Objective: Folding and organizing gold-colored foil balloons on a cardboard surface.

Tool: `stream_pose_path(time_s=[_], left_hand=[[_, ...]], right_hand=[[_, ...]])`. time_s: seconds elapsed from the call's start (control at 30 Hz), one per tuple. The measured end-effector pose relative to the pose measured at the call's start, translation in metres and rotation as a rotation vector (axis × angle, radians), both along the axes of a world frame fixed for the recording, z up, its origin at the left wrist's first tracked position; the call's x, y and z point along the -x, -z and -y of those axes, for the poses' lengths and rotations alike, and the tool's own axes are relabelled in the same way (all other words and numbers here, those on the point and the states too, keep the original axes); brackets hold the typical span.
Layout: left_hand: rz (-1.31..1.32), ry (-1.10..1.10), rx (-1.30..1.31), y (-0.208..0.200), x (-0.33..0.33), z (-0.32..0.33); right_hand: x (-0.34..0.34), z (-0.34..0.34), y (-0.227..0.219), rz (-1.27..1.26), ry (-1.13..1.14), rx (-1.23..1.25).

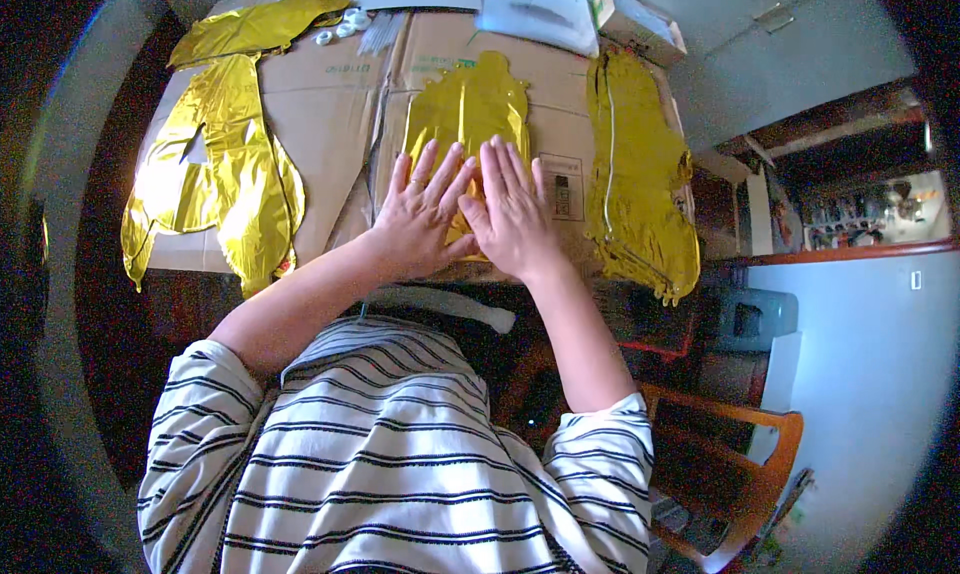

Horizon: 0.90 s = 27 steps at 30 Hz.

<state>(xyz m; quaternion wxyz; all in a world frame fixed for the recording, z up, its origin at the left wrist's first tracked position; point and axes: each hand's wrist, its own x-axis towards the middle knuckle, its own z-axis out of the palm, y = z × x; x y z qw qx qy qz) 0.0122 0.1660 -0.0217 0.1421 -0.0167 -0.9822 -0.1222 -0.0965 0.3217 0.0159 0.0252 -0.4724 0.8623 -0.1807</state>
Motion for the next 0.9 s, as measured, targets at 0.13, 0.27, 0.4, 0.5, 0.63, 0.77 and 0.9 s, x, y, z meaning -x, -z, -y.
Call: stream_pose_path(time_s=[0.13,0.27,0.4,0.5,0.63,0.77,0.9], left_hand=[[0.016,-0.017,-0.047,-0.002,-0.002,0.000],[0.078,-0.020,-0.003,-0.011,-0.002,0.004],[0.132,-0.021,0.067,-0.010,-0.001,0.031],[0.083,0.004,0.150,-0.008,0.001,0.065],[0.041,0.010,0.212,-0.001,0.018,0.105],[0.097,-0.046,0.196,-0.021,0.021,0.115],[0.025,-0.129,0.043,-0.039,0.031,0.076]], right_hand=[[0.006,0.001,0.025,-0.098,0.017,-0.043],[0.004,0.003,0.028,-0.148,0.045,-0.081],[0.002,0.005,0.026,-0.180,0.044,-0.120],[0.003,0.004,0.029,-0.206,0.043,-0.118],[0.002,0.005,0.028,-0.203,0.052,-0.129],[0.001,0.006,0.027,-0.210,0.057,-0.158],[0.001,0.006,0.028,-0.220,0.052,-0.128]])
